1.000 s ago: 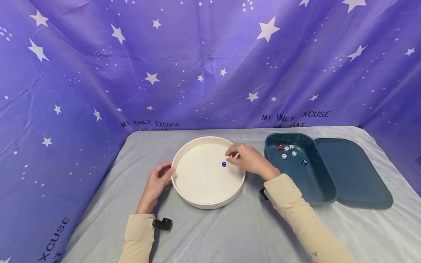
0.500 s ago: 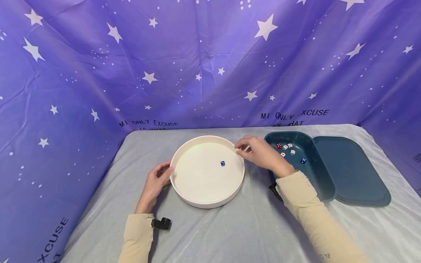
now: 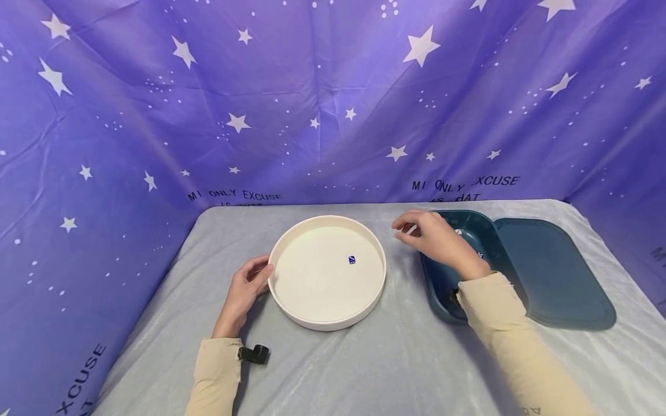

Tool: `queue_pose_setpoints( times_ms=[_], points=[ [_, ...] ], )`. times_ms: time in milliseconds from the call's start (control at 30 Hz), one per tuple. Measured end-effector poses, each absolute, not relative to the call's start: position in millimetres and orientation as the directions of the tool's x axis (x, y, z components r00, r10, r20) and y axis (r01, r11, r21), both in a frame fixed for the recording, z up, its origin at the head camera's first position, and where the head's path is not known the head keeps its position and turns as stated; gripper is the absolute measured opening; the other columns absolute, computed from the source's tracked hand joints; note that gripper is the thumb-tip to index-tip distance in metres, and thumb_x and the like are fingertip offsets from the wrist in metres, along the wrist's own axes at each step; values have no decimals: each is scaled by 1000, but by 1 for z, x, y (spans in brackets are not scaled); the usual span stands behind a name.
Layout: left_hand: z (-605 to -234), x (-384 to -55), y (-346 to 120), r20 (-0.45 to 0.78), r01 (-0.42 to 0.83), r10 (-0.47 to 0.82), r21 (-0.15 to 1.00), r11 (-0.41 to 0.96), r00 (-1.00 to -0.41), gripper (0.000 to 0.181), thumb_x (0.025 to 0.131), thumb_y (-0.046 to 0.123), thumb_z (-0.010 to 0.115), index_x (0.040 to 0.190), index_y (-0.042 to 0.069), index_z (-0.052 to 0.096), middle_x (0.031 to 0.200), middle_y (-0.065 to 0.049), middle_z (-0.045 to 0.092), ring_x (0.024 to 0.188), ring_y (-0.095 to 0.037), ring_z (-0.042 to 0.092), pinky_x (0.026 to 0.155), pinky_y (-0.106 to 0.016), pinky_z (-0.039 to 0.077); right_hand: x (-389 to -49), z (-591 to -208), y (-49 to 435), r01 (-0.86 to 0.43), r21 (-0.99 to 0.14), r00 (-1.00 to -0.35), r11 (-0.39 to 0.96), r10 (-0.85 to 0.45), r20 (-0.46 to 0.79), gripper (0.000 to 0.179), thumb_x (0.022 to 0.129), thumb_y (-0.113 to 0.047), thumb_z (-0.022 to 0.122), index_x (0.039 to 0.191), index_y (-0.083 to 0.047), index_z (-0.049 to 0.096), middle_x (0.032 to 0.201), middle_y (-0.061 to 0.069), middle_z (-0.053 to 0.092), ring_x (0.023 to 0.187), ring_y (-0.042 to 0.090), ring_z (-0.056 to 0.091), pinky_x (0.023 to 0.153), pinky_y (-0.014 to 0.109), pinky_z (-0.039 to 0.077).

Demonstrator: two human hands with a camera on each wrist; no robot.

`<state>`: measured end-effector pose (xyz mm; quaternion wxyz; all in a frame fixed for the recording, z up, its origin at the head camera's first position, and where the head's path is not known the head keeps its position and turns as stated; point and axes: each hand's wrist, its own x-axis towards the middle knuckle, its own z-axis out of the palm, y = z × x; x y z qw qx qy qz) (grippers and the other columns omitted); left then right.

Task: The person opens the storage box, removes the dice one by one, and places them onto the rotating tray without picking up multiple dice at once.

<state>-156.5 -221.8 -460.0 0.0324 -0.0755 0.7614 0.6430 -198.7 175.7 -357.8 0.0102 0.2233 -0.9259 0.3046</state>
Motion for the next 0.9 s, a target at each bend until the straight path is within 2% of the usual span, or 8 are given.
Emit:
queue_pose_setpoints(
  times_ms=[333,500,667,900],
  points=[
    [-459,-159,-220,-164,-174,-70,969,174,-984,48,98,29,65,139,6,54,135,-17,55,115,-26,57,86,-26,59,-196,-363,199,-363,-543,-929,757,-335,154,19,94,-9,68,112,-4,72,108,14,70,92,26,66,80,45,57],
    [-459,-159,-220,-155,-164,-67,973,161,-986,47,98,28,65,138,5,54,134,-18,55,113,-23,58,85,-25,59,-198,-366,209,-340,-560,-938,756,-318,140,19,95,-8,66,112,-3,71,110,16,70,95,27,66,83,46,57],
    [-461,-158,-222,-144,-153,-60,973,172,-988,48,99,29,63,140,6,53,136,-18,55,116,-26,57,85,-25,59,-200,-368,217,-319,-576,-944,753,-305,124,19,94,-8,67,113,-2,71,110,16,69,96,30,66,85,48,57],
    [-461,-156,-223,-136,-145,-61,974,174,-989,48,98,28,64,140,6,53,136,-17,55,118,-28,56,87,-26,59,-203,-375,229,-289,-570,-953,769,-290,93,21,95,-9,67,114,-2,70,110,17,69,98,30,67,81,47,58]
  ],
)
